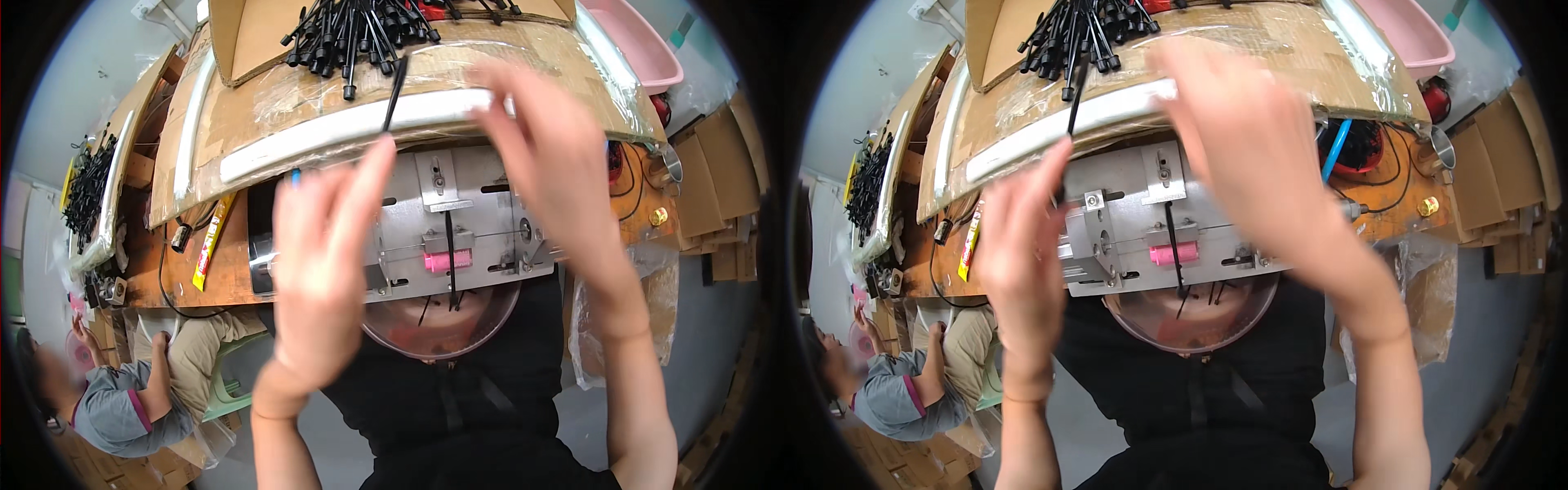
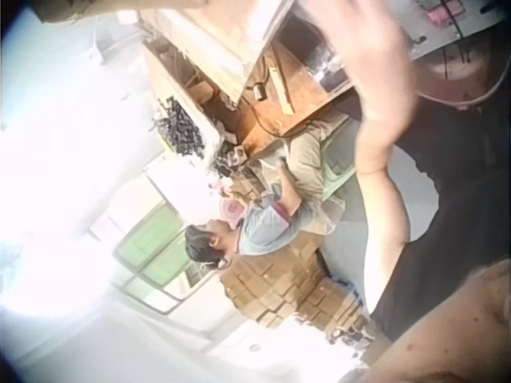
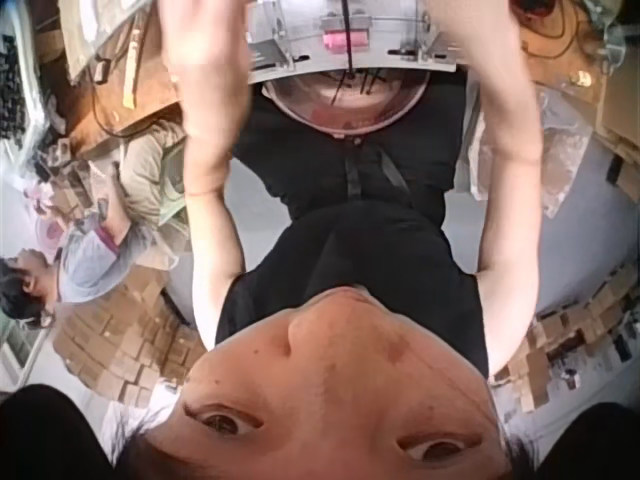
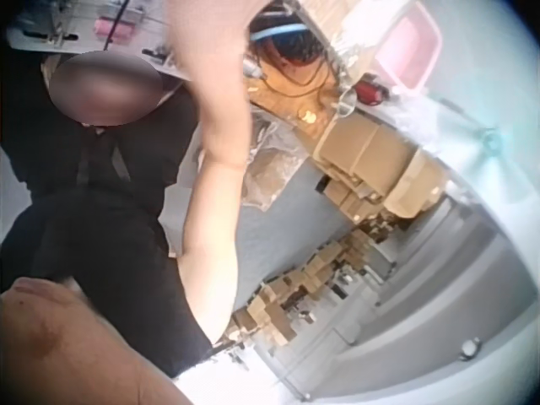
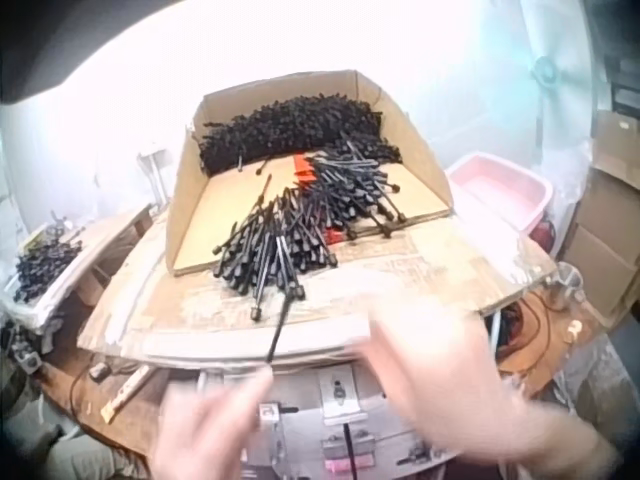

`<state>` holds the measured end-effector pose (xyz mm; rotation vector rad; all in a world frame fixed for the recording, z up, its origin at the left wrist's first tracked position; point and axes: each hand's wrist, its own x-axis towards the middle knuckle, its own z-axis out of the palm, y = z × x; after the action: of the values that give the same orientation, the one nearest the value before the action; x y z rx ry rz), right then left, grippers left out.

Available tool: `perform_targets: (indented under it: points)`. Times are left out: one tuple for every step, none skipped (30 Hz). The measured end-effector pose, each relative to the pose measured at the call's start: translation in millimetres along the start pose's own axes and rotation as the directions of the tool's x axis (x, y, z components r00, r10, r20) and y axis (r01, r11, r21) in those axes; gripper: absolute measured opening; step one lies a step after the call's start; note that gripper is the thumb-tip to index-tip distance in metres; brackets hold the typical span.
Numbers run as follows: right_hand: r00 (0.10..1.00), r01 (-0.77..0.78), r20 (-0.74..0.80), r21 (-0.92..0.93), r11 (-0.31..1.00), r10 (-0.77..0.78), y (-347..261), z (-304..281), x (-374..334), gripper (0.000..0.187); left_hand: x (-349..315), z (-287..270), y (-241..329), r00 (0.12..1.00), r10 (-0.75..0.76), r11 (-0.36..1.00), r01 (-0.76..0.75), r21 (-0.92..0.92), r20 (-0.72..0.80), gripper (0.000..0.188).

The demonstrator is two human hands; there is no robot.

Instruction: The person picks black cable ties from a cardboard box and inserts them into a metal jig on a workbench. They manipulate the ties within the jig, likely to attach a pink component, and then place the finished items into a clear plastic bowl. The process is repeated continuously throughout the video.

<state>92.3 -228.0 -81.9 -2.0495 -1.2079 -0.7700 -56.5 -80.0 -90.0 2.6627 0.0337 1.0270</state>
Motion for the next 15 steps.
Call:
perform_targets:
  points:
    - [0.997,0.06,-0.056,0.02,0.998,-0.059,16,17,31,0.016,-18,2,11,1.0,-0.004,1.0,0.004,-0.002,0.024,0.068]
    - [0.982,0.185,0.01,-0.238,0.954,-0.188,41,29,52,0.028,-37,6,27,0.993,-0.051,0.999,0.052,-0.006,0.105,0.075]
    - [0.985,-0.051,0.163,-0.043,0.998,0.057,35,27,74,0.028,-50,10,38,0.989,-0.034,0.998,0.042,-0.054,0.145,0.079]
    - [0.974,-0.054,0.215,-0.075,0.996,0.07,53,39,86,0.032,-61,19,47,0.982,-0.003,1.0,-0.003,0.028,0.19,0.059]
    - [0.93,-0.1,0.351,-0.046,0.994,0.11,63,42,98,0.028,-73,28,53,0.97,-0.019,1.0,0.014,0.019,0.241,0.06]
    - [0.923,-0.108,0.367,-0.048,0.993,0.118,68,42,101,0.025,-83,36,57,0.961,-0.025,1.0,0.024,0.009,0.274,0.061]
    - [0.916,-0.109,0.384,-0.042,0.993,0.117,65,38,105,0.022,-90,42,59,0.952,-0.04,0.999,0.04,0.004,0.304,0.063]
    - [0.88,-0.2,0.444,0.021,0.98,0.17,62,23,105,0.019,-94,46,60,0.944,-0.055,0.998,0.053,0.014,0.325,0.064]
    - [0.836,-0.29,0.505,0.078,0.954,0.213,46,4,96,0.017,-97,49,61,0.937,-0.072,0.997,0.068,0.025,0.343,0.066]
    - [0.884,-0.277,0.422,0.124,0.953,0.203,27,-7,79,0.016,-100,49,60,0.93,-0.093,0.996,0.084,0.042,0.356,0.067]
    - [0.881,-0.344,0.41,0.21,0.915,0.237,27,-16,73,0.017,-100,48,60,0.935,-0.091,0.996,0.08,0.047,0.343,0.067]
    - [0.872,-0.418,0.381,0.253,0.873,0.307,30,-39,66,0.017,-93,51,63,0.943,-0.043,0.999,0.044,0.006,0.33,0.067]
    - [0.805,-0.555,0.459,0.363,0.748,0.376,46,-49,62,0.018,-90,53,62,0.946,-0.031,1.0,0.031,0.004,0.322,0.068]
    - [0.83,-0.538,0.416,0.424,0.729,0.371,58,-56,49,0.019,-88,54,62,0.945,-0.021,1.0,0.016,0.016,0.325,0.068]
    - [0.85,-0.52,0.377,0.485,0.703,0.368,69,-58,28,0.021,-87,56,61,0.943,-0.014,1.0,0.004,0.029,0.334,0.068]
